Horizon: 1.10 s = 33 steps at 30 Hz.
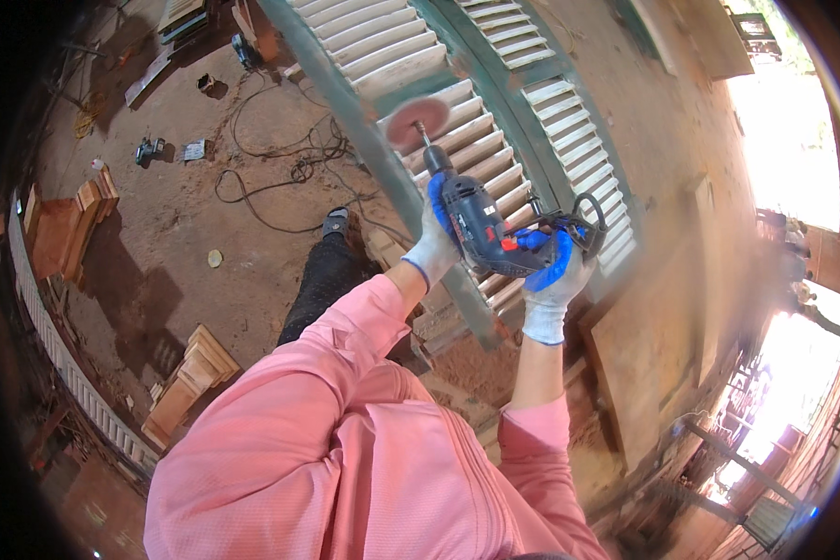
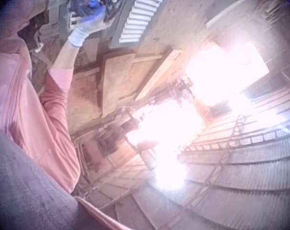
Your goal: The person uses a handheld power sander to smooth the surface of a wooden slatted panel. They move the tool back and forth across the slats, generating sawdust.
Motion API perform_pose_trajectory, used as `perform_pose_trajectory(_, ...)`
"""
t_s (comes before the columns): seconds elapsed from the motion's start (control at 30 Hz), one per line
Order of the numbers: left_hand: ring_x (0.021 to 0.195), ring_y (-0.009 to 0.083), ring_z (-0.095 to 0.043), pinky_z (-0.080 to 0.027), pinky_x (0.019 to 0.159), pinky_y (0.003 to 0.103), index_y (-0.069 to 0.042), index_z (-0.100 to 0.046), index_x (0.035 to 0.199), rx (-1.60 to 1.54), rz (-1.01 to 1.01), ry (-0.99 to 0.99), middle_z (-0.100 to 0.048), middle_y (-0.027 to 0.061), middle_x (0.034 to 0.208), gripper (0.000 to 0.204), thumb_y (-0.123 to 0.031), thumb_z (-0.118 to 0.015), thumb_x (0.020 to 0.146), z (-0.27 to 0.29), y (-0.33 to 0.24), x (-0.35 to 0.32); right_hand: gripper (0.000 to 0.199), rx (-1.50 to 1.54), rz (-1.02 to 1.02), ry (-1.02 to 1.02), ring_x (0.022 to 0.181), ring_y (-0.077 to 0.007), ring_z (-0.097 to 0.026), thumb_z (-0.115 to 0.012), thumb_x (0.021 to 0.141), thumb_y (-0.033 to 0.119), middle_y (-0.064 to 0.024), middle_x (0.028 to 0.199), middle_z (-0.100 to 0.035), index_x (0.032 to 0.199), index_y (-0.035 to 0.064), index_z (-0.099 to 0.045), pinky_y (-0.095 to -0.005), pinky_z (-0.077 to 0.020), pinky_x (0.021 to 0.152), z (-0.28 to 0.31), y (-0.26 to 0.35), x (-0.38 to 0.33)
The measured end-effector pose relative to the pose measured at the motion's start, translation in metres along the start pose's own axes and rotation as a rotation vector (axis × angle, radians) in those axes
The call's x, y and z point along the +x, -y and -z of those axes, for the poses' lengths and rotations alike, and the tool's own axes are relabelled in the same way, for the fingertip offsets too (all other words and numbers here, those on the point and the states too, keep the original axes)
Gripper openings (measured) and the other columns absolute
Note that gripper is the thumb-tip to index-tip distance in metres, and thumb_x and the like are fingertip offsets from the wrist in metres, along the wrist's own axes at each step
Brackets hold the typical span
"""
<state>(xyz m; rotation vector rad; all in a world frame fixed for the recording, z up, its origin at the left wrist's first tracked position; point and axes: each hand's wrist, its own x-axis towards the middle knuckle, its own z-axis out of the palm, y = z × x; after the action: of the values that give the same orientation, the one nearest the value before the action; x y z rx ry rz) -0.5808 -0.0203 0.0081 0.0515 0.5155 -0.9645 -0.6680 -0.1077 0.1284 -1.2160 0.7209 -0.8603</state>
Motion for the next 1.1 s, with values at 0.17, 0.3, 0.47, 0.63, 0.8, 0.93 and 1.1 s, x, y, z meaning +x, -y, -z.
perform_pose_trajectory(0.17, 0.089, 0.0323, -0.067, -0.055, 0.084, 0.049, -0.009, -0.065, 0.108, 0.058, -0.02, -0.004, -0.068, 0.0147, 0.099, 0.06, -0.063, -0.049, 0.087, 0.015, -0.002, 0.011, 0.027, 0.047, -0.035, 0.041, 0.069, -0.0195, -0.066, -0.053, 0.088, 0.002, -0.0121, 0.087, -0.067, 0.113, -0.0047, -0.061, -0.0318, -0.0566, 0.065, 0.002, 0.0, -0.005)
perform_pose_trajectory(0.3, 0.086, 0.032, -0.067, -0.057, 0.081, 0.05, -0.009, -0.064, 0.106, 0.101, -0.021, -0.031, -0.068, 0.0144, 0.096, 0.06, -0.063, -0.05, 0.087, 0.02, -0.008, 0.016, 0.029, 0.058, -0.017, -0.086, 0.077, -0.0199, -0.067, -0.053, 0.088, 0.001, -0.0122, 0.092, -0.066, 0.116, -0.0034, -0.059, -0.0328, -0.0569, 0.069, 0.016, -0.028, -0.004)
perform_pose_trajectory(0.47, 0.083, 0.0321, -0.068, -0.058, 0.077, 0.049, -0.009, -0.065, 0.105, 0.162, 0.015, -0.014, -0.069, 0.0145, 0.094, 0.062, -0.066, -0.049, 0.088, 0.025, -0.007, 0.057, 0.027, 0.173, 0.05, -0.132, 0.079, -0.0194, -0.065, -0.054, 0.089, 0.005, -0.0115, 0.096, -0.065, 0.115, -0.0018, -0.059, -0.0325, -0.0564, 0.066, 0.017, -0.036, 0.014)
perform_pose_trajectory(0.63, 0.08, 0.0326, -0.068, -0.058, 0.077, 0.051, -0.009, -0.067, 0.104, 0.102, 0.157, 0.074, -0.069, 0.0149, 0.092, 0.064, -0.068, -0.045, 0.09, -0.005, 0.0, 0.064, 0.019, 0.138, 0.018, -0.102, 0.064, -0.0209, -0.064, -0.054, 0.09, 0.006, -0.012, 0.084, -0.064, 0.108, -0.0021, -0.059, -0.0329, -0.0552, 0.059, 0.026, -0.036, 0.038)
perform_pose_trajectory(0.8, 0.084, 0.032, -0.069, -0.058, 0.083, 0.054, -0.011, -0.066, 0.107, 0.128, 0.141, 0.017, -0.07, 0.0149, 0.095, 0.059, -0.064, -0.048, 0.09, -0.015, 0.005, 0.093, 0.018, 0.13, 0.013, -0.186, 0.059, -0.0226, -0.061, -0.055, 0.091, 0.007, -0.0124, 0.081, -0.062, 0.107, -0.0003, -0.056, -0.0391, -0.057, 0.057, 0.03, -0.042, 0.055)
perform_pose_trajectory(0.93, 0.089, 0.0313, -0.069, -0.056, 0.089, 0.051, -0.013, -0.063, 0.115, 0.081, 0.153, 0.192, -0.07, 0.0132, 0.1, 0.048, -0.054, -0.051, 0.095, -0.002, 0.009, 0.111, 0.014, 0.148, 0.059, -0.156, 0.058, -0.0221, -0.063, -0.053, 0.09, 0.004, -0.0131, 0.079, -0.063, 0.102, -0.0025, -0.058, -0.0401, -0.0596, 0.057, 0.028, -0.037, 0.058)
perform_pose_trajectory(1.1, 0.088, 0.0317, -0.069, -0.057, 0.085, 0.051, -0.012, -0.064, 0.113, 0.078, 0.144, 0.139, -0.07, 0.0138, 0.098, 0.054, -0.06, -0.048, 0.094, 0.006, 0.016, 0.119, 0.018, 0.165, 0.025, -0.157, 0.059, -0.0231, -0.063, -0.053, 0.09, 0.004, -0.014, 0.082, -0.064, 0.107, -0.0023, -0.057, -0.0416, -0.0603, 0.058, 0.038, -0.037, 0.059)
